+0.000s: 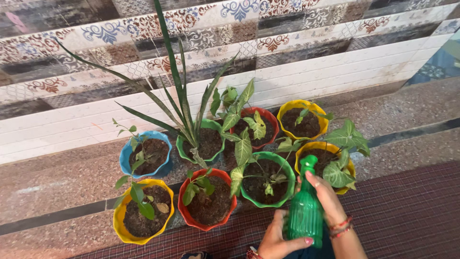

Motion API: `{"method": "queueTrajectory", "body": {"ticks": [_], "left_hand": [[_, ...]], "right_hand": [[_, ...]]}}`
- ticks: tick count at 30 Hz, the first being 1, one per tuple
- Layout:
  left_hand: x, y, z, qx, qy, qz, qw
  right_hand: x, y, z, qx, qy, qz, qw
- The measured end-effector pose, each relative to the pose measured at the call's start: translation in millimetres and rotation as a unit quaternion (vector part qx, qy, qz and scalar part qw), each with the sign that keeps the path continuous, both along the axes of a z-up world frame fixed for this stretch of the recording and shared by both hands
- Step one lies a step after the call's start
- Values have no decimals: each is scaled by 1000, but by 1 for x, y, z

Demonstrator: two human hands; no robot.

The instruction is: The person sits on a mat and uses a green spray bottle to mist several potted plants arranged on the floor. The person systematically sprays each pot, including a tall snake plant and smaller leafy plants in colorful containers.

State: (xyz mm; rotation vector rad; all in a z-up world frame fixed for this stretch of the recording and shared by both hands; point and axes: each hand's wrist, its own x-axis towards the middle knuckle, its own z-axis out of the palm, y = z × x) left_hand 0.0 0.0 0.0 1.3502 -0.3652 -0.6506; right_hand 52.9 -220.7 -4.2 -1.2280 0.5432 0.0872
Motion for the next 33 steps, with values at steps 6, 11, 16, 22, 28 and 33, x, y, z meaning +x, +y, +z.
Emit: {"method": "queueTrajectory", "body": {"ticks": [6, 11, 16, 22, 28, 33], "left_hand": [[-8, 10, -18, 10, 45, -66, 997], [-8, 27, -39, 18, -18, -91, 996], [-10, 41, -54, -9, -14, -104, 994], [-16, 51, -44, 56, 68, -52, 995], [-11, 56, -45, 116, 22, -7, 993], [-11, 64, -39, 142, 73, -47, 986]], "right_hand": [[-40, 6, -25, 41, 9, -77, 996], [-50, 29, -14, 17, -24, -109, 994], [-51, 51, -10, 3, -38, -62, 997], [-29, 60, -53, 54, -1, -3, 999], [-20, 68, -74, 63, 6, -32, 997], [-28, 74, -72, 85, 22, -10, 996]]}}
